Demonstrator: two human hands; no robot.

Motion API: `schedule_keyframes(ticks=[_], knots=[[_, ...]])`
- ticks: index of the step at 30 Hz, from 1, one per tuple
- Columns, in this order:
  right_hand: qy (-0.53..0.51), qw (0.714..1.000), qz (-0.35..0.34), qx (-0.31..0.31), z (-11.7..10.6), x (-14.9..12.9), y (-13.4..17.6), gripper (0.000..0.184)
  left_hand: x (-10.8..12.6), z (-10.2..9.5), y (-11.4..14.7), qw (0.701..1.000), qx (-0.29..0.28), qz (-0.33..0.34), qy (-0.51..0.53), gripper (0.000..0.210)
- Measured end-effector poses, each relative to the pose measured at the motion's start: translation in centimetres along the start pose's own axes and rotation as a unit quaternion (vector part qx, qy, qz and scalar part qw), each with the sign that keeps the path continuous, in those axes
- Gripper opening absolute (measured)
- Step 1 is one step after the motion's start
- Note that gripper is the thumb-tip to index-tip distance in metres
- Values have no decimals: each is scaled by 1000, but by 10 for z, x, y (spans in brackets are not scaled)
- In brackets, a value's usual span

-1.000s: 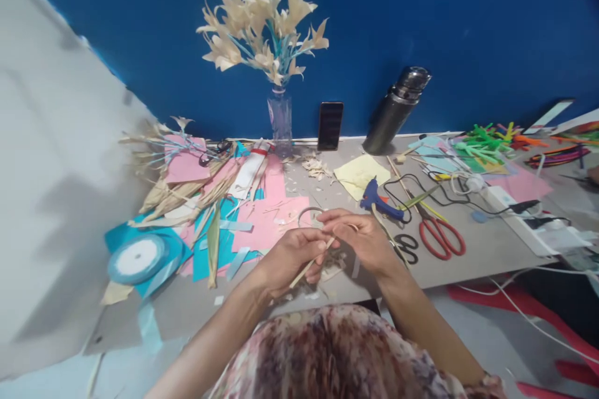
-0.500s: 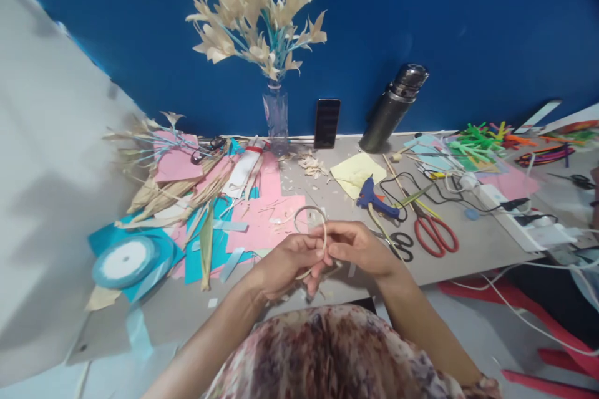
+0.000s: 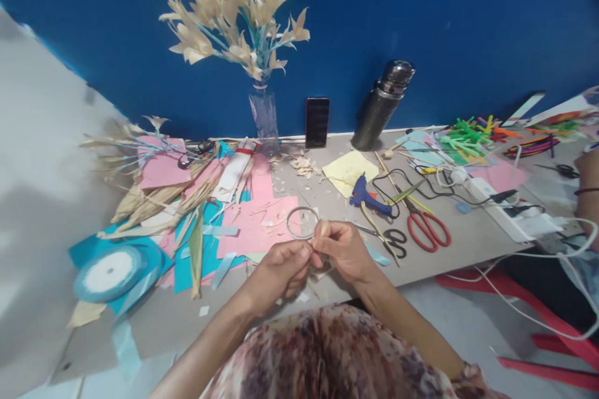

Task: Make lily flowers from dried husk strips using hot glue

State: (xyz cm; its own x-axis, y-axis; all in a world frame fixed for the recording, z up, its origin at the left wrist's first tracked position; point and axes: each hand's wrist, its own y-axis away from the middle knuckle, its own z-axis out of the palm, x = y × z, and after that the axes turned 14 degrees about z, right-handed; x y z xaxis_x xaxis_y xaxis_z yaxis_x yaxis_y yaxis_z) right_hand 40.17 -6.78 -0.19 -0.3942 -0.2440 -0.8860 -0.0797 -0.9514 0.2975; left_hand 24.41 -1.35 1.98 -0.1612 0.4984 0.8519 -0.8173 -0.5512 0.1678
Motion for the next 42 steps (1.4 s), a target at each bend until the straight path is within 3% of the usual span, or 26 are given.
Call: schedule_keyframes(ticks=[5,8,11,13,19,25,28,32,38,42], knots=[[6,996,-22,84,7,-1,-2,47,-4,8,-7,998,63,24,-12,42],[1,1000,9,26,2,-1,0,33,-7,6,-9,997,77,24,9,39],[-31,997,51,-52,-8,-3,3,34,-8,1,-7,998,47,13,34,37],[-31,997,34,-57,-14,-7,4,30,-7,-1,-5,999,21,-2,48,37],[-31,999,-39,6,-17,-21,1,31,-4,0,-2,998,-12,-13,64,36],[-72,990,-80,88,-9,-17,-7,53,-6,3,-3,1000,0,-13,26,33],[16,974,-129,185,-8,-13,-7,48,-4,4,-6,996,29,28,-84,31],[147,918,-195,311,-7,-14,-4,40,0,3,-7,955,72,112,-266,28],[139,920,-199,309,-9,-19,-4,42,6,-1,-3,972,43,37,-228,28],[69,942,-176,276,-15,-17,-7,44,10,-4,-2,964,99,33,-243,18]])
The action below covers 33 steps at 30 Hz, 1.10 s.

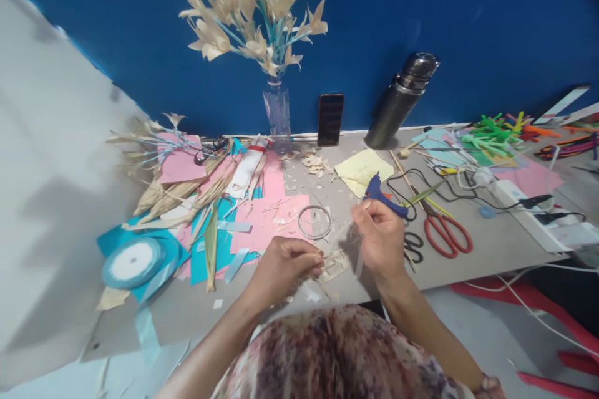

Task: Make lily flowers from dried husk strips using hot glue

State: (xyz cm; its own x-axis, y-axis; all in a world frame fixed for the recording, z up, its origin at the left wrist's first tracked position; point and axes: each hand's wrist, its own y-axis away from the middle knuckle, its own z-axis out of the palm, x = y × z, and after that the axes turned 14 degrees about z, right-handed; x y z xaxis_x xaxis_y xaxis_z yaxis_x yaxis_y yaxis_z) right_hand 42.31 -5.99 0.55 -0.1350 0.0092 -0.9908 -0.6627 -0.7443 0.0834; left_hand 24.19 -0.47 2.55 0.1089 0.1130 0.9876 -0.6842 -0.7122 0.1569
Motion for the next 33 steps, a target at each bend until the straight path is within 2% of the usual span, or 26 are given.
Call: schedule_keyframes(ticks=[3,7,9,13,15,17,19,20,21,22,24,25,28,30,33], knots=[[-74,996,54,-20,2,1,-4,45,0,0,0,999,34,13,-15,14],[-150,977,130,-77,8,-5,-7,47,-4,4,0,999,41,17,3,15],[-137,971,149,-128,10,-7,-4,43,-7,5,-2,997,60,10,42,19],[-13,959,160,-234,12,-8,8,46,-13,7,-5,992,78,7,94,26],[37,961,144,-234,13,-7,13,40,-14,7,-5,994,60,10,90,29],[64,967,124,-211,12,-8,14,33,-13,5,-3,997,3,1,72,33],[85,965,125,-213,10,-11,12,31,-8,-1,-1,997,-67,-13,40,34],[97,960,133,-225,8,-12,10,32,-5,-6,-1,997,-73,-9,18,31],[113,954,140,-241,7,-13,9,34,-2,-10,-1,999,-51,6,-4,26],[131,946,144,-258,6,-14,8,35,2,-15,-2,999,-5,31,-25,22],[172,930,140,-293,5,-14,9,36,10,-23,-4,990,93,87,-54,24],[190,922,134,-311,6,-14,11,36,13,-26,-6,986,117,107,-58,27],[225,897,126,-358,10,-12,17,36,19,-28,-12,985,106,129,-39,30],[223,890,140,-371,12,-11,21,27,20,-27,-15,986,95,131,-30,24],[188,909,161,-334,10,-11,21,18,19,-28,-16,985,118,123,-14,20]])
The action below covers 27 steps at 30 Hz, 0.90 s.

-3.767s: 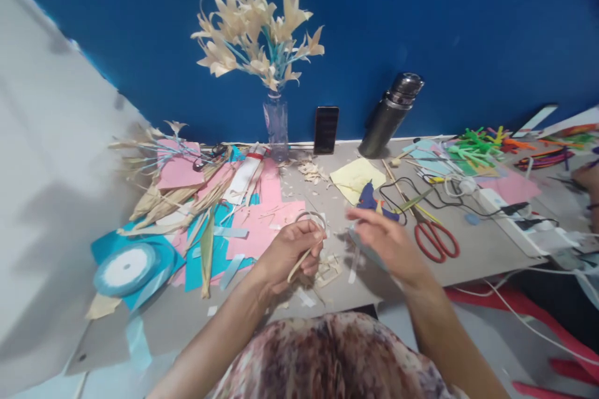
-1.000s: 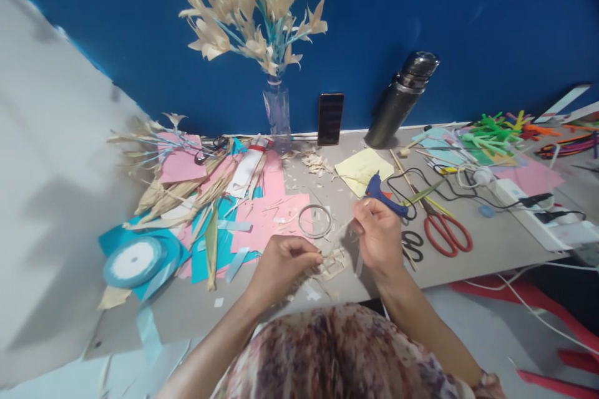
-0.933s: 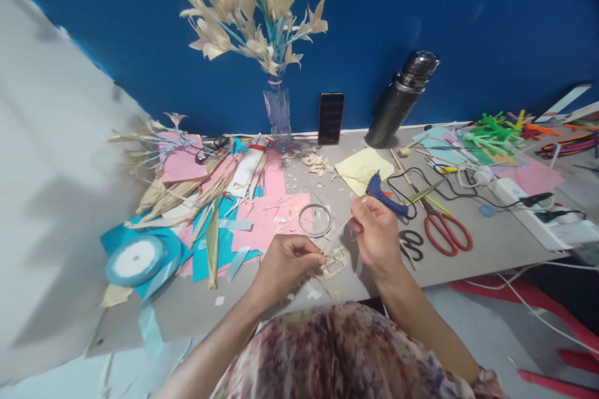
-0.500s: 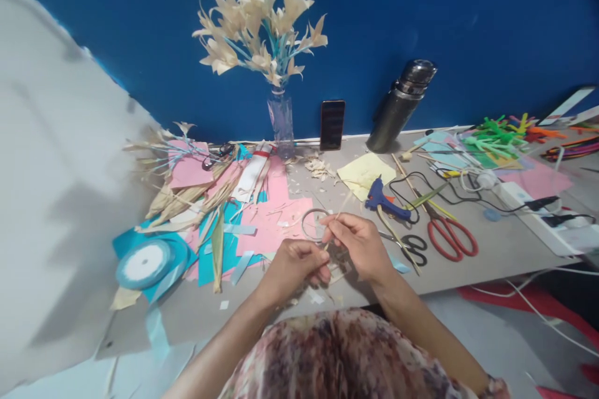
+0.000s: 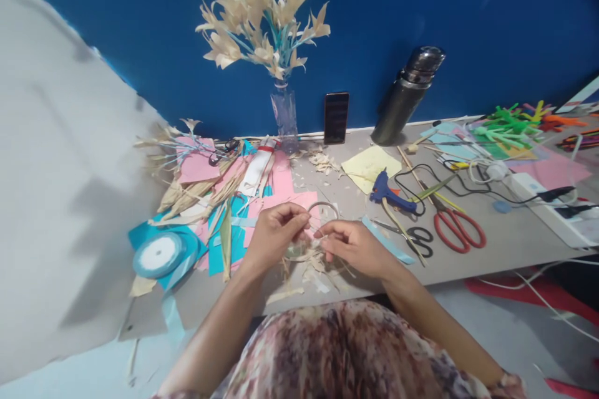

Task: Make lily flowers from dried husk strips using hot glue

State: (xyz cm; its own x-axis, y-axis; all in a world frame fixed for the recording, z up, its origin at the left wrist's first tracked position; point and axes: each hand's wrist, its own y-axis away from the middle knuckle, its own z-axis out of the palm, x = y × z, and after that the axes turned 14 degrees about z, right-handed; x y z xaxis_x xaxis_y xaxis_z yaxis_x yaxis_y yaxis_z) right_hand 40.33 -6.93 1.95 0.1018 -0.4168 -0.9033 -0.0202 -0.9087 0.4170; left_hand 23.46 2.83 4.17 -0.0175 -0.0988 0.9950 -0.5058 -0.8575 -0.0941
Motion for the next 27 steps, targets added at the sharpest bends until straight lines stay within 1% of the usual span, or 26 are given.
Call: schedule_keyframes(ticks=[2,4,6,9,11,13,16,20,23,27], knots=[[-24,999,-11,34,-4,1,0,18,0,-2,0,999,23,-18,18,20],[-49,997,-26,55,-8,1,-2,20,0,-4,2,998,27,-39,30,22],[-107,992,-23,61,-10,3,-6,22,-1,-3,4,998,6,-55,33,22],[-231,972,16,46,-8,5,-14,28,-7,4,8,995,-51,-78,44,21],[-288,956,30,36,-6,5,-18,33,-13,10,12,988,-84,-100,77,24],[-318,947,31,39,-5,4,-20,35,-19,15,15,980,-97,-120,127,31],[-336,940,20,48,-5,3,-21,35,-25,20,18,966,-89,-143,196,37],[-319,945,1,72,-8,4,-21,33,-26,21,18,939,-102,-192,267,37],[-295,951,-10,87,-9,6,-22,30,-26,23,18,927,-110,-211,290,32],[-287,954,-14,90,-8,7,-21,29,-29,27,20,924,-111,-206,303,31]])
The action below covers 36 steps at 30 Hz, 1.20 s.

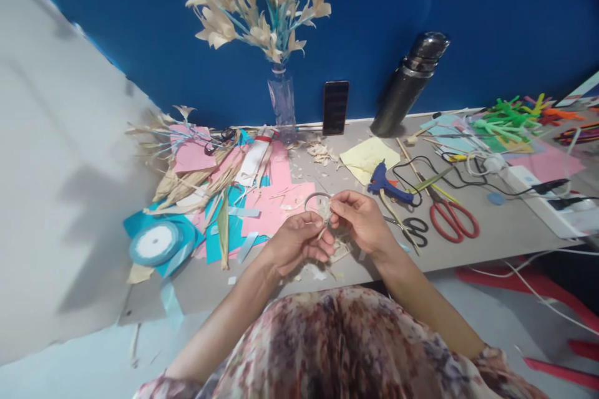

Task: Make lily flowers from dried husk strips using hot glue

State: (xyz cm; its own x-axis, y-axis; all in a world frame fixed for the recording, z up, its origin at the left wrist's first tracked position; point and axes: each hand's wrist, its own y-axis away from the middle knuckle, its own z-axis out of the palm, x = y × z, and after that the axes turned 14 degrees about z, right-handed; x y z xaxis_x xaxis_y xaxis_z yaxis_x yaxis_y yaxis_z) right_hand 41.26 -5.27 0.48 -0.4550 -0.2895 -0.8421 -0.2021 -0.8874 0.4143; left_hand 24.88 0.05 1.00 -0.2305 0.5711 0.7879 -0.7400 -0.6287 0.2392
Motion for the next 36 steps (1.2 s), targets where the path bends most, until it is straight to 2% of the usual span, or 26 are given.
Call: schedule_keyframes(ticks=[7,13,16,18,20,21,22,25,27,28,30,33,36], knots=[[-25,1000,-17,-5,-3,3,1,29,-3,0,1,998,9,-21,-50,35],[-33,999,-11,-4,-4,6,1,32,-4,2,5,996,39,34,-68,34],[-6,999,-35,35,-14,1,7,34,-4,2,6,998,29,29,-57,35],[72,990,-73,93,-30,-5,16,33,-2,0,7,997,29,31,-60,34],[206,959,-108,159,-53,-11,29,30,1,-3,8,996,34,38,-74,34],[281,932,-122,195,-67,-13,36,28,3,-4,8,995,38,41,-83,34],[358,895,-132,232,-82,-15,43,25,4,-6,9,994,42,43,-91,34],[558,754,-133,321,-127,-15,59,19,6,-8,8,992,43,46,-109,35],[614,692,-117,362,-152,-12,64,18,5,-6,7,992,31,49,-115,35],[630,674,-110,370,-162,-10,65,16,3,-4,5,992,23,48,-115,34],[657,658,-98,354,-175,-7,65,15,0,2,1,994,7,37,-101,34],[691,657,-84,290,-180,-4,63,16,-4,16,-9,997,-25,5,-72,34],[704,656,-76,261,-177,-3,62,19,-10,31,-23,996,-55,-27,-59,33]])
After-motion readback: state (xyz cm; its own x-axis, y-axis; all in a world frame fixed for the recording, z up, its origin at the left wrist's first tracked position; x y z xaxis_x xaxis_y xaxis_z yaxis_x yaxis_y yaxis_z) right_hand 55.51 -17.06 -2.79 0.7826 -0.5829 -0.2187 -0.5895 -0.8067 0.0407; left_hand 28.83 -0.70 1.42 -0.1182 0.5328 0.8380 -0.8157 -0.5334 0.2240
